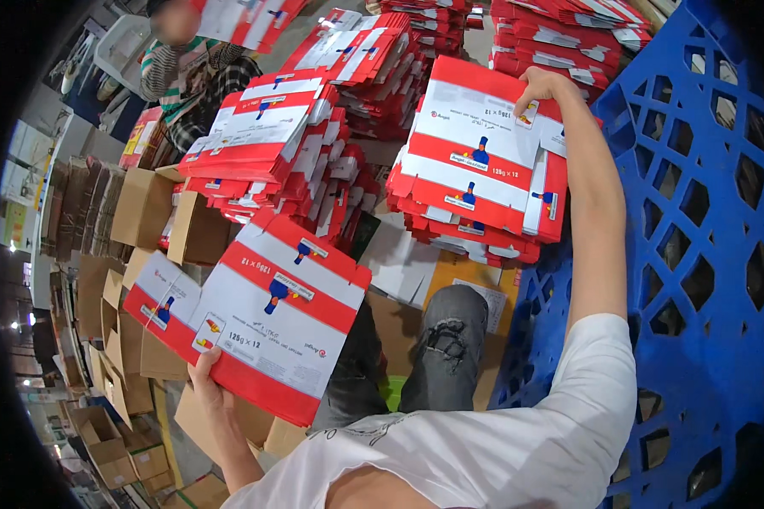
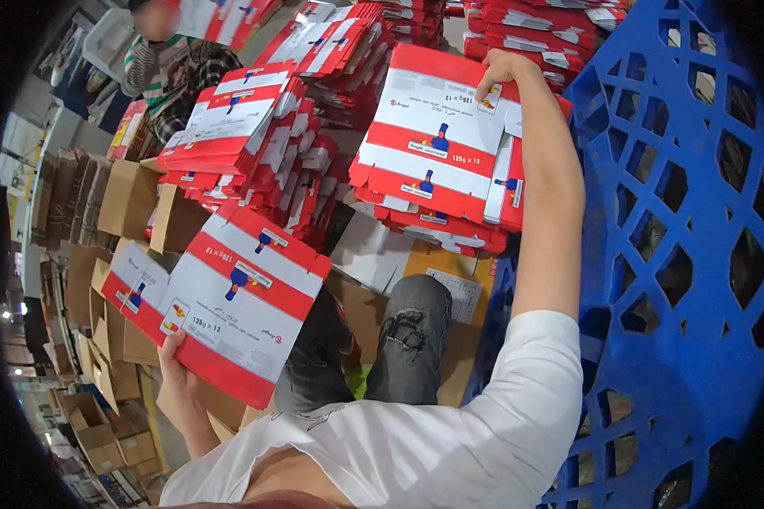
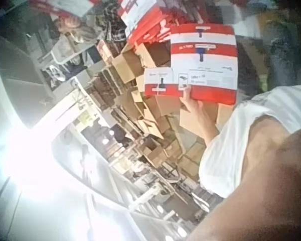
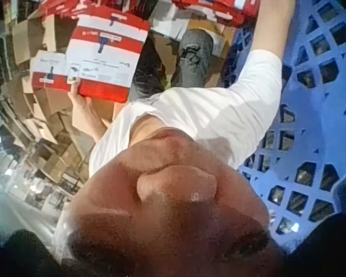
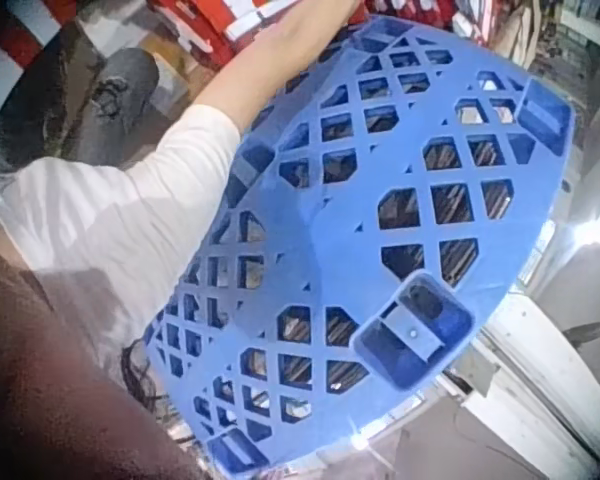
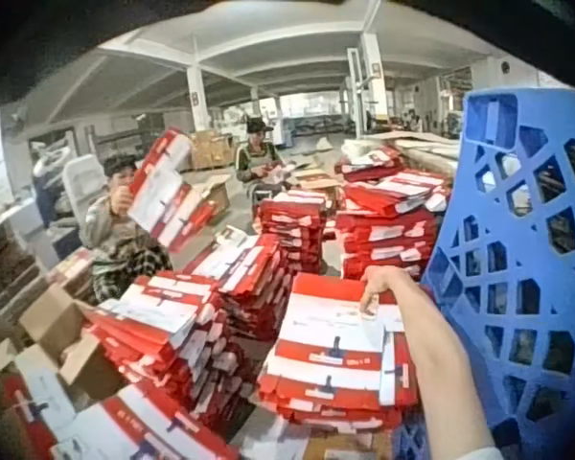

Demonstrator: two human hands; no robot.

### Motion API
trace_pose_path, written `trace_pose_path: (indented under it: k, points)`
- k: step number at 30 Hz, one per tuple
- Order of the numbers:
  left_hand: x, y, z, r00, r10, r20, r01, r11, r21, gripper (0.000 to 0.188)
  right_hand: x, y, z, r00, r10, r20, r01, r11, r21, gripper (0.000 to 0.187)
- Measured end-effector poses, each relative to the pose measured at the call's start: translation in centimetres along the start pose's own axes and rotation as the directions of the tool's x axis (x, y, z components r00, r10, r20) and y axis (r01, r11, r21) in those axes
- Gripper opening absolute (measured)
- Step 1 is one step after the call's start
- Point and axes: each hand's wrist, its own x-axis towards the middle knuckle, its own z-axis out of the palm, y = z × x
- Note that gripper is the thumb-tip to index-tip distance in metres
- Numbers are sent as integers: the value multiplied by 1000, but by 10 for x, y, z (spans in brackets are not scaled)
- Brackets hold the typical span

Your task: The person sits on the floor in a warehouse and repeatedly picks up stacks of red envelopes from a blue crate. They fan the envelopes to inspect them, then place the stacks into cardboard boxes. The process is repeated continuously.

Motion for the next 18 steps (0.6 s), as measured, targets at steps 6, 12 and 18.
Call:
trace_pose_path:
  k: [6, 12, 18]
  points:
    - [9, 0, 5, 999, -8, 49, 10, 999, -37, 61, -91, -26, -58, 904, -344, -253, 330, 939, -96, 80]
    - [18, 38, 14, 957, -20, 288, 14, 1000, 23, 58, -329, -173, -103, 620, -631, -466, 412, 767, -492, 39]
    - [16, 60, 46, 842, -130, 523, 50, 985, 165, 50, -451, -288, -62, 736, -593, -326, 159, 620, -768, 31]
